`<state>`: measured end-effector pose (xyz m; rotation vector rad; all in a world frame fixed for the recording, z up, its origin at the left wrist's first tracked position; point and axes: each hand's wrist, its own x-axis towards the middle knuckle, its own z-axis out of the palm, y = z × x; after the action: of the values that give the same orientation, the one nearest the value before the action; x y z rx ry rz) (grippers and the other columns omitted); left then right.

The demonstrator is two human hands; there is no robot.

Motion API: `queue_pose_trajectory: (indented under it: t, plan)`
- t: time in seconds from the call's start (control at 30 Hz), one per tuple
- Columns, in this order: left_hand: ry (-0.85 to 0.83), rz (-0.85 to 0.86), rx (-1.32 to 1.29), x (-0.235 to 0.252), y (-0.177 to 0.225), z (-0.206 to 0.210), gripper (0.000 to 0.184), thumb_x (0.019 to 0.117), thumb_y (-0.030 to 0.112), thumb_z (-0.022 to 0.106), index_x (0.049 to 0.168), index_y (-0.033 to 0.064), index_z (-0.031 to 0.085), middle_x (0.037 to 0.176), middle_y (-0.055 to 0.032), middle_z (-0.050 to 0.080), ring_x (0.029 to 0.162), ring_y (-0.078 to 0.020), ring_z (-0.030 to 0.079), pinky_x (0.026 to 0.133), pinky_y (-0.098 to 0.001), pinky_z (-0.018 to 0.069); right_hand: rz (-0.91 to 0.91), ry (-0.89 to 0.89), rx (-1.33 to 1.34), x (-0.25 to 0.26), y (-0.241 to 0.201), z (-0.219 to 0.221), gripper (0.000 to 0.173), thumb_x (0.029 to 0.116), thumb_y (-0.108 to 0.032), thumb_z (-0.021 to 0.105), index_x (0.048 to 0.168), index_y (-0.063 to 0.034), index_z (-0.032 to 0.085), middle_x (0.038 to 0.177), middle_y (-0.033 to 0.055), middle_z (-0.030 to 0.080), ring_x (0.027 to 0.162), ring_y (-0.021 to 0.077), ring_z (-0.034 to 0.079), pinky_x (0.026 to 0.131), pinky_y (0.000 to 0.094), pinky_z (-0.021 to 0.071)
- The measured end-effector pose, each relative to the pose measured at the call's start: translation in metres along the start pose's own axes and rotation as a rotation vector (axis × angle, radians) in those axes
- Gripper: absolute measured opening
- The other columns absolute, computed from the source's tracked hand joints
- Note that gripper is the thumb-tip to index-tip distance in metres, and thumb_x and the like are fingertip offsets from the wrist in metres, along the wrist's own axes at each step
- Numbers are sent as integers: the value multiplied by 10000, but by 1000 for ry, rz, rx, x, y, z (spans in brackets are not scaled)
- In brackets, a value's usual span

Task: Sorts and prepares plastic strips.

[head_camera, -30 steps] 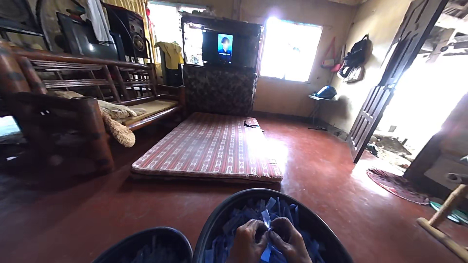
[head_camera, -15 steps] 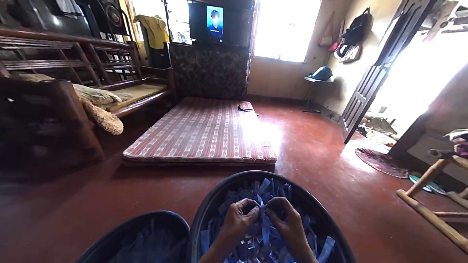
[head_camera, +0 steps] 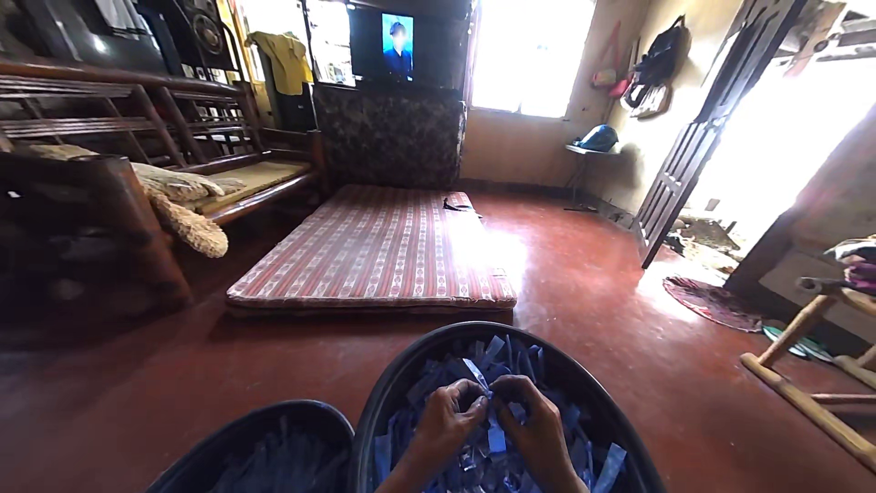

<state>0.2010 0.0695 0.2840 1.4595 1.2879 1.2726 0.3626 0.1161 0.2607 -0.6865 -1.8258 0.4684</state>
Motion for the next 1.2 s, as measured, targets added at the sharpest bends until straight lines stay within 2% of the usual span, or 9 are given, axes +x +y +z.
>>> queue_pose_trajectory:
  t: [0.27, 0.37, 0.47, 0.53, 0.6, 0.73, 0.8, 0.9, 1.2]
  plan:
    - [-20, 6, -23, 1, 2, -1, 121, 974, 87, 601, 1003, 3, 683, 811, 22, 657, 702, 8, 613, 691, -167, 519, 103, -54, -3, 2, -9, -1, 276, 835, -32, 656, 1091, 72, 654, 899, 122, 715, 794, 117, 697, 751, 258, 574]
    - [4, 15, 13, 2, 2, 0, 137, 980, 98, 591, 1012, -1, 681, 819, 2, 660, 702, -6, 617, 689, -180, 524, 350, -109, 204, 7, -18, -4, 324, 842, 8, 632, 1160, 57, 599, 940, 66, 696, 813, 62, 667, 742, 231, 553]
    - [-12, 15, 34, 3, 2, -1, 155, 983, 108, 600, 1042, -6, 686, 872, -25, 671, 744, -22, 617, 716, -198, 520, 560, -95, 498, 11, -16, -7, 315, 826, 46, 606, 1136, 6, 572, 887, -1, 687, 761, 45, 667, 710, 232, 570]
    - [-2, 113, 127, 2, -2, -1, 183, 973, 111, 622, 1063, -27, 700, 940, -85, 695, 810, -76, 641, 771, -238, 530, 584, -82, 505, 11, -15, -8, 319, 812, 51, 610, 1125, 8, 576, 852, -13, 674, 733, 45, 656, 696, 235, 567]
    - [95, 331, 310, 1, -8, 3, 172, 928, 103, 684, 1016, -35, 738, 959, -149, 732, 844, -166, 704, 803, -291, 578, 580, -85, 424, 10, -16, -8, 322, 797, 42, 620, 1116, 16, 583, 841, -10, 646, 723, 38, 635, 683, 222, 551]
    - [163, 635, 640, -2, -14, 8, 140, 903, 86, 701, 993, 19, 784, 1001, -150, 755, 896, -292, 747, 785, -450, 608, 574, -120, 266, 9, -13, -6, 319, 796, 9, 644, 1112, 34, 604, 835, 12, 629, 717, 43, 605, 672, 228, 520]
    - [196, 697, 766, -2, -16, 12, 130, 896, 69, 688, 965, 25, 790, 969, -136, 770, 893, -291, 762, 789, -445, 616, 580, -139, 239, 9, -13, -6, 314, 803, 2, 644, 1114, 31, 605, 826, 19, 628, 712, 54, 605, 672, 243, 520]
    - [221, 708, 789, -2, -17, 14, 125, 895, 60, 681, 947, 12, 784, 949, -140, 773, 875, -281, 767, 783, -422, 618, 573, -153, 240, 9, -15, -7, 318, 809, 2, 628, 1124, 41, 603, 839, 22, 631, 726, 55, 605, 684, 243, 516]
    - [134, 491, 664, -4, -14, 9, 156, 925, 54, 656, 995, -34, 764, 972, -187, 750, 861, -313, 754, 778, -445, 620, 496, -216, 212, 7, -15, -5, 331, 819, -5, 634, 1143, 48, 599, 870, 42, 650, 754, 64, 619, 707, 255, 526]
